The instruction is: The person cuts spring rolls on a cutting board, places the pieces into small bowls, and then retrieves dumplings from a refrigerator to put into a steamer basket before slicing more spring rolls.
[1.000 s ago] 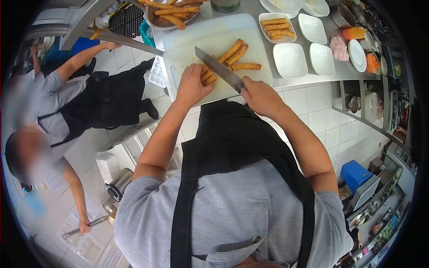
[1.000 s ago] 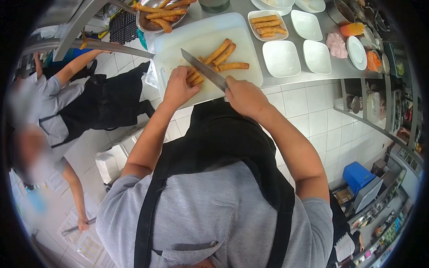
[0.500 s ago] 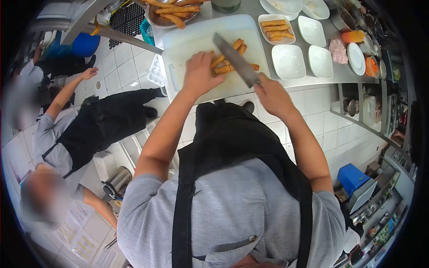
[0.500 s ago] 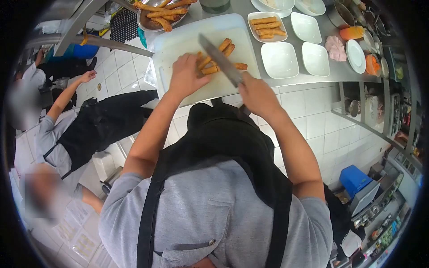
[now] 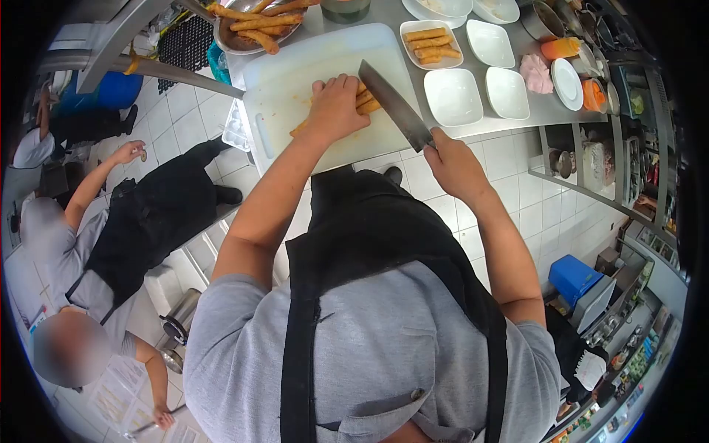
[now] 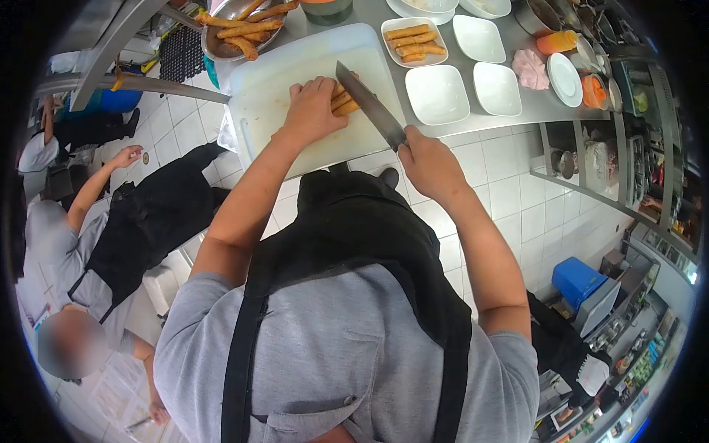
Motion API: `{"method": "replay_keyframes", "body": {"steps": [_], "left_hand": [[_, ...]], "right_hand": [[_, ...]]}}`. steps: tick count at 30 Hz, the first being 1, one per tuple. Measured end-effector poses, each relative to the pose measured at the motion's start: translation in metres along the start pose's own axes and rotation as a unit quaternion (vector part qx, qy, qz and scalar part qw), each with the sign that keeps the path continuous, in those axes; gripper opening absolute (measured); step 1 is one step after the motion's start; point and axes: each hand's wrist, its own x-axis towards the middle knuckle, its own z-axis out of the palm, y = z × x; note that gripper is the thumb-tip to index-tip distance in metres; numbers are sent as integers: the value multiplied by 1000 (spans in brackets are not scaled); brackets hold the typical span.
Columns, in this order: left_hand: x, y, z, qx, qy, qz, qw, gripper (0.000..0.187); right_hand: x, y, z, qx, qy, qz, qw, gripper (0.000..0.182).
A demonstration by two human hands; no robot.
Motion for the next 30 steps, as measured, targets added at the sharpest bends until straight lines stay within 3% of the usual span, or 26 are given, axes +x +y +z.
{"method": "replay_keyframes", "body": {"steps": [6, 8, 12, 14, 16, 20, 25, 27, 30], "left_hand": [[1, -3, 11, -20, 18, -14, 1000, 52], [3, -3, 13, -17, 20, -21, 999, 52], [-2, 0, 12, -15, 16, -23, 1000, 52], [1, 1, 10, -14, 15, -15, 1000, 55], [1, 4, 4, -5, 6, 2, 1000, 56], [-5, 10, -2, 7, -21, -4, 1000, 57], [-1, 8, -5, -26, -12, -18, 999, 66], [3, 4, -3, -54, 10, -27, 998, 68], [27, -2, 4, -113, 8, -20, 993, 68]], "right_hand": [[33, -18, 6, -65, -55, -15, 996, 25], [59, -26, 37, -68, -35, 8, 997, 23], [123, -26, 67, -6, 19, -44, 999, 31], [139, -26, 58, 14, 51, -68, 996, 32], [146, -24, 39, 41, -25, -62, 997, 37], [148, -12, 38, 45, 1, -86, 995, 36], [90, 8, 12, 63, 29, -83, 994, 36], [46, 31, -2, 141, 21, -23, 990, 35], [-19, 66, -27, 345, -106, 91, 928, 29]]}}
